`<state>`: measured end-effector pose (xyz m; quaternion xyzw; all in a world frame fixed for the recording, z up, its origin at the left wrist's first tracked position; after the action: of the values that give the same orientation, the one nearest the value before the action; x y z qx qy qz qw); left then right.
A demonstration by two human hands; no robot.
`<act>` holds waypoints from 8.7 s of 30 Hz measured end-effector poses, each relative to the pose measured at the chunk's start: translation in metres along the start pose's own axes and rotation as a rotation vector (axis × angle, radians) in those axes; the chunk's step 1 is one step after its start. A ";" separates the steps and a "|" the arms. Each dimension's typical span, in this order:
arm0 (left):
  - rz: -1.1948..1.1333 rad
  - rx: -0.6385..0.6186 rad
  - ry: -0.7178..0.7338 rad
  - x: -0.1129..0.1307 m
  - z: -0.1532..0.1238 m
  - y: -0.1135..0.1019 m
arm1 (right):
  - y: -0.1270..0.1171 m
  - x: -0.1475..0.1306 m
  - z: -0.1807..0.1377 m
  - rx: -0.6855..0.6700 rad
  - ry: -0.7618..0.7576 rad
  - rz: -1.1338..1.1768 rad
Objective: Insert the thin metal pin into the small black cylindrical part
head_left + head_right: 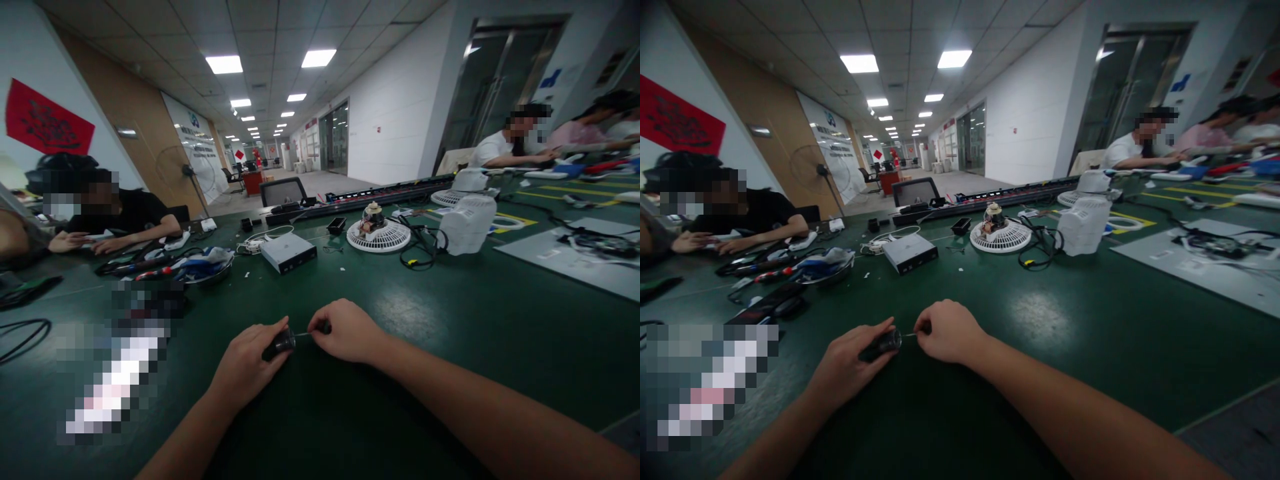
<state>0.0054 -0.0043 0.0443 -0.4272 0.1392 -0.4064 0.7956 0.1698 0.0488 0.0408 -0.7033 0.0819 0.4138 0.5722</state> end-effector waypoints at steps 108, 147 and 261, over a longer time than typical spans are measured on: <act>0.308 -0.279 -0.605 -0.051 -0.018 -0.006 | -0.003 -0.001 -0.002 -0.093 -0.104 -0.179; -0.051 -0.040 0.005 0.009 0.007 -0.005 | 0.003 -0.012 -0.004 0.017 -0.160 0.316; -0.056 -0.413 -0.376 -0.003 -0.001 0.020 | -0.002 -0.015 -0.005 0.030 -0.087 0.277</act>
<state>0.0131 0.0036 0.0273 -0.6519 0.0572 -0.3047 0.6920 0.1634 0.0398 0.0520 -0.6580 0.1596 0.5175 0.5232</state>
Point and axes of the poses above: each hand's wrist, its own z-axis towards the middle knuckle, its own y-axis out of the palm, x = y × z, the point moved 6 cm from there along z, towards the middle knuckle, and after that the axes turned 10 degrees about y, right-handed, at the moved point
